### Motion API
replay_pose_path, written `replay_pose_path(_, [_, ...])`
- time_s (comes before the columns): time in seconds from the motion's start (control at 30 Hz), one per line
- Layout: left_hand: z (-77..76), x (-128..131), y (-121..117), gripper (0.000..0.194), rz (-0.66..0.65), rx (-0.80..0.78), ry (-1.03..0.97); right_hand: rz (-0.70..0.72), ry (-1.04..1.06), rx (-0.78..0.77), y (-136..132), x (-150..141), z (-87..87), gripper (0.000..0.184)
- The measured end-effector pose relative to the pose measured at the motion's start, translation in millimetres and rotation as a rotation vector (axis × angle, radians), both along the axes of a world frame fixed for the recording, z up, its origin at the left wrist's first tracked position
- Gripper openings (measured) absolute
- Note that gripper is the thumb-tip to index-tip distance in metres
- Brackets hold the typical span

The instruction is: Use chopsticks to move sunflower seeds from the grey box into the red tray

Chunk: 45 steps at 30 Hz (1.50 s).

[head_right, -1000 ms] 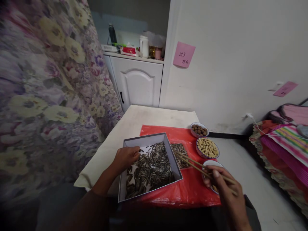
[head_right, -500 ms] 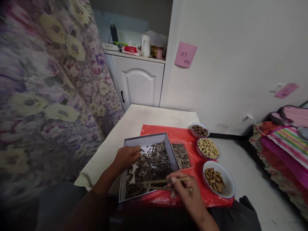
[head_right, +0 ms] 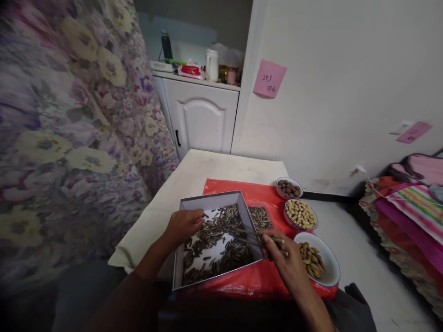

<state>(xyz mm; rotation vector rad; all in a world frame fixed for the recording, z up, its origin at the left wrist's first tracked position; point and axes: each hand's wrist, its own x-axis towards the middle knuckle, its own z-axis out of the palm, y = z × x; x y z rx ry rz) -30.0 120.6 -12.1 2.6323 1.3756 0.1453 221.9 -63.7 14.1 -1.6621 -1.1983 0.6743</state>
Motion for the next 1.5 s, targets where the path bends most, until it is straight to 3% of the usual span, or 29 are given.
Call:
replay_pose_path(0.3, [1.4, 0.5, 0.6, 0.020, 0.002, -0.002, 0.021, -0.041, -0.250, 0.113, -11.7, -3.9, -0.4, 0.029])
replay_pose_path(0.63, [0.7, -0.2, 0.9, 0.019, -0.002, 0.002, 0.026, 0.057, -0.115, 0.023, -18.5, -16.1, -5.2, 0.032])
replay_pose_path(0.87, [-1.7, -0.5, 1.5, 0.020, -0.007, 0.007, 0.009, -0.100, -0.078, 0.071, -13.9, -9.1, -5.0, 0.033])
replay_pose_path(1.13, [-1.4, -0.7, 2.5, 0.019, -0.014, 0.005, 0.002, -0.054, -0.033, 0.068, -4.2, -12.0, -20.2, 0.033])
replay_pose_path(1.5, [-0.6, -0.3, 1.3, 0.019, -0.005, 0.008, 0.016, -0.102, -0.025, 0.105, -5.7, -4.9, -21.8, 0.034])
